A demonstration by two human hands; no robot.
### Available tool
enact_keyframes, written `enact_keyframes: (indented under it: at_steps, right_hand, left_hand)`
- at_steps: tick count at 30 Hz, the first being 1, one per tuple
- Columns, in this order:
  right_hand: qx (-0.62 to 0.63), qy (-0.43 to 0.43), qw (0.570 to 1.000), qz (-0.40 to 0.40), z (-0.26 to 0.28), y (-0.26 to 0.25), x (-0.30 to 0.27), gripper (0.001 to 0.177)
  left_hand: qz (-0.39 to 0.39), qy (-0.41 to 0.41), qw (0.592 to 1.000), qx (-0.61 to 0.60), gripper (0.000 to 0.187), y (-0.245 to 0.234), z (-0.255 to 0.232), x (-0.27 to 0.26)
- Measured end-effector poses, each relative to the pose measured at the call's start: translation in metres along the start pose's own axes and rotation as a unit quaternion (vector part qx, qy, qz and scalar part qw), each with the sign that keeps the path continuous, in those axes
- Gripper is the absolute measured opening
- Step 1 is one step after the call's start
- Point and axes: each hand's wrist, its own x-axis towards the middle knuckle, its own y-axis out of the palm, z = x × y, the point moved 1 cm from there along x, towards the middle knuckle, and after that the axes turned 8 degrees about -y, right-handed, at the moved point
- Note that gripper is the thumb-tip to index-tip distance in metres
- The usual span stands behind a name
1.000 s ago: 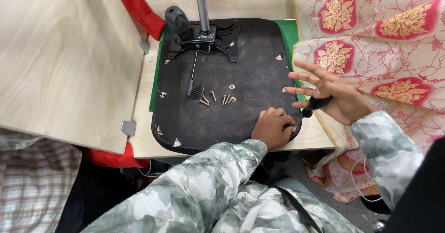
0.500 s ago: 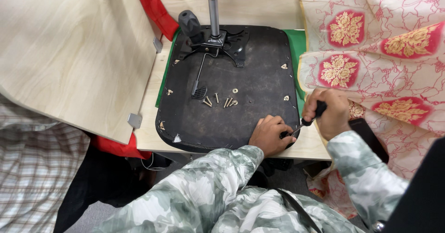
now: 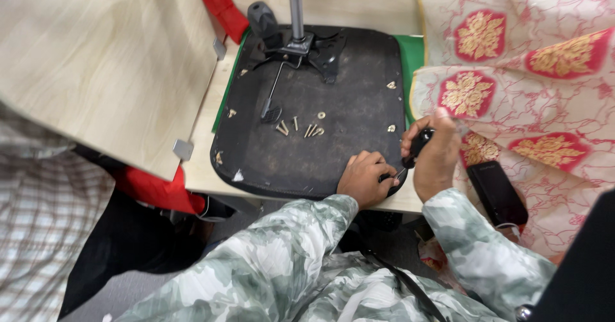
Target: The person uses a screwdriver to tighten screws into the underside of an office chair seat. They work on multiple screw holes around the perimeter of the seat base, securing it to the chair mechanism.
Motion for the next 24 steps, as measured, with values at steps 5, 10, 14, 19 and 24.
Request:
enact_keyframes:
  at_steps: [5, 10, 14, 19, 24]
  right_hand:
    - [0.064, 0.022, 0.991, 0.118, 0.004, -0.018, -0.004, 0.032]
    - [0.005, 0.07, 0.981, 0.182, 0.013, -0.028, 0.012, 0.026]
    - [-0.107, 0.044, 0.971, 0.211, 0.018, -0.028, 0.028, 0.018]
    - [-0.047, 0.024, 0.979, 0.196, 0.005, -0.005, 0.027, 0.019]
    - [-0.058, 0.031, 0.982, 0.174, 0.008, 0.016, 0.025, 0.018]
  left_hand:
    - [-0.003, 0.001, 1.0, -0.004, 0.021, -0.002, 0.0, -0.002]
    - [0.001, -0.016, 1.0, 0.002, 0.02, -0.002, -0.003, -0.001]
    - [0.006, -0.006, 1.0, -0.001, 0.02, -0.005, -0.003, 0.0]
    - [0.011, -0.006, 1.0, -0.005, 0.022, 0.0, 0.003, 0.0]
    - [0.01, 0.001, 1.0, 0.001, 0.023, 0.001, 0.004, 0.002]
